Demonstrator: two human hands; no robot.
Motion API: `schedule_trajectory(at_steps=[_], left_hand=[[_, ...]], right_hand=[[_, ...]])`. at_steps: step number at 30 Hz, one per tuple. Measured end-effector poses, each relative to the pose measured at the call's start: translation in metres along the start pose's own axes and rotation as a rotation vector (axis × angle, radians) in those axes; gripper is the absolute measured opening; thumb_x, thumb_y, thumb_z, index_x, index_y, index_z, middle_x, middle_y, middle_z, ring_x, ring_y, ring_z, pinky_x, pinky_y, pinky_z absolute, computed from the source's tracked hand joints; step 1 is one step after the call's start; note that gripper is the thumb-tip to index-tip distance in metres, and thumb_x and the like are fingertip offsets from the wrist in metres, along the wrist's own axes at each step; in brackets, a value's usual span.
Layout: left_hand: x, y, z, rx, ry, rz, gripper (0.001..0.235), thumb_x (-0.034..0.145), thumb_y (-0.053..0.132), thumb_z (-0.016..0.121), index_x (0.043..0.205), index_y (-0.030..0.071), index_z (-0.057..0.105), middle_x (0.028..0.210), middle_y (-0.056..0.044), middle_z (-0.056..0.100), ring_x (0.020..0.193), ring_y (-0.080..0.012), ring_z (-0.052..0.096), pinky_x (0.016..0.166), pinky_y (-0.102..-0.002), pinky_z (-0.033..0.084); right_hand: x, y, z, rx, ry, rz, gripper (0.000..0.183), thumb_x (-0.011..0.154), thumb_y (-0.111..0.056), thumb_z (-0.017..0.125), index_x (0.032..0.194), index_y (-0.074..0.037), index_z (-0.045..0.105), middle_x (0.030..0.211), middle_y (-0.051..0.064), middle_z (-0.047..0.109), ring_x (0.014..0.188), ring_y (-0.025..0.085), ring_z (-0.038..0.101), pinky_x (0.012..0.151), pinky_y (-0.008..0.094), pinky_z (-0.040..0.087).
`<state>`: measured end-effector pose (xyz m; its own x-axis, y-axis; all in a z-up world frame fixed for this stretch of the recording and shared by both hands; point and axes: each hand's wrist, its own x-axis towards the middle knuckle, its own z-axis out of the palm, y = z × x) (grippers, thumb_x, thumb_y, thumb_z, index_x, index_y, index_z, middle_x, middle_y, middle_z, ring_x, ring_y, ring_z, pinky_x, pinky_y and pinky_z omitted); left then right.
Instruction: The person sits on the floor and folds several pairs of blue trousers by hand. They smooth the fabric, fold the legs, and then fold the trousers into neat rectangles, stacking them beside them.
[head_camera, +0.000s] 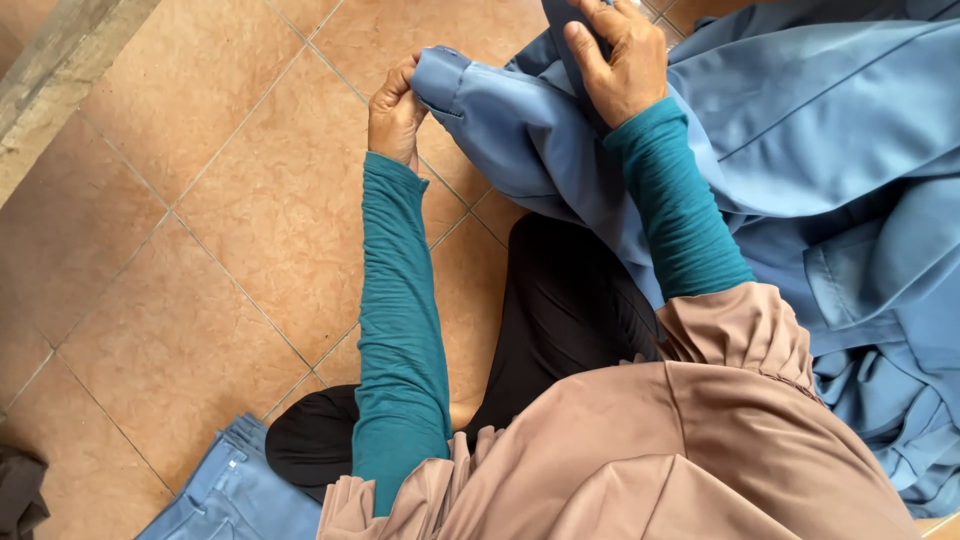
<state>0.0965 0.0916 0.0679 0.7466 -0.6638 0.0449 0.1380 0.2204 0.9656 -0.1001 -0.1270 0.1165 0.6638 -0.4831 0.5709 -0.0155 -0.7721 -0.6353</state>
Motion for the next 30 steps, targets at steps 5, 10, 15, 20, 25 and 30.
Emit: schedule_trajectory(at_steps=[5,10,15,20,25,30], left_hand=[[-0.007,-0.040,-0.026,-0.150,0.182,0.071,0.034,0.101,0.002,0.061,0.073,0.019,0.055,0.138,-0.002,0.065,0.077,-0.0076,0.046,0.064,-0.024,0.035],[-0.024,-0.071,-0.054,-0.101,0.460,0.001,0.027,0.090,-0.005,0.059,0.081,0.020,0.065,0.116,0.001,0.066,0.102,-0.0094,0.060,0.080,-0.024,0.048],[-0.062,-0.051,-0.050,-0.067,0.540,-0.379,0.028,0.095,0.038,0.058,0.118,0.026,0.066,0.147,-0.008,0.060,0.138,-0.0344,0.059,0.095,-0.045,0.051],[-0.092,-0.007,-0.011,-0.329,0.354,-0.537,0.099,0.071,0.071,0.059,0.156,0.025,0.039,0.153,-0.025,0.052,0.136,-0.0392,0.058,0.101,-0.051,0.053],[-0.096,-0.093,-0.041,-0.293,0.531,-0.544,0.091,0.084,0.055,0.083,0.148,0.002,0.048,0.149,-0.028,0.050,0.134,-0.0414,0.053,0.110,-0.059,0.045],[-0.106,-0.156,-0.078,-0.215,0.956,-0.616,0.075,0.094,0.037,0.073,0.142,-0.014,0.047,0.144,-0.037,0.051,0.138,-0.0479,0.048,0.116,-0.062,0.040]], right_hand=[[-0.041,-0.021,0.069,0.008,-0.415,0.011,0.073,0.094,-0.066,0.069,0.133,-0.004,0.066,0.141,0.023,0.061,0.132,0.039,0.054,0.109,0.047,0.041],[-0.075,-0.047,0.121,-0.043,-0.518,0.084,0.034,0.094,-0.031,0.063,0.126,-0.027,0.073,0.134,-0.001,0.069,0.103,0.032,0.071,0.068,0.050,0.053],[-0.048,-0.021,0.121,-0.129,-0.276,0.207,0.032,0.089,-0.029,0.062,0.116,-0.024,0.079,0.108,0.011,0.076,0.086,0.043,0.069,0.061,0.056,0.049],[-0.061,-0.029,0.168,-0.170,-0.172,-0.093,0.056,0.075,-0.008,0.065,0.131,-0.009,0.069,0.144,0.017,0.060,0.129,0.037,0.061,0.103,0.048,0.055],[-0.153,-0.046,0.252,-0.463,-0.177,-0.428,0.016,0.079,-0.019,0.071,0.095,-0.022,0.074,0.127,0.003,0.067,0.099,0.029,0.066,0.070,0.044,0.054],[-0.228,-0.023,0.281,-0.492,-0.359,-0.449,0.008,0.085,-0.027,0.067,0.090,-0.020,0.070,0.123,0.013,0.058,0.101,0.036,0.057,0.068,0.051,0.041]])
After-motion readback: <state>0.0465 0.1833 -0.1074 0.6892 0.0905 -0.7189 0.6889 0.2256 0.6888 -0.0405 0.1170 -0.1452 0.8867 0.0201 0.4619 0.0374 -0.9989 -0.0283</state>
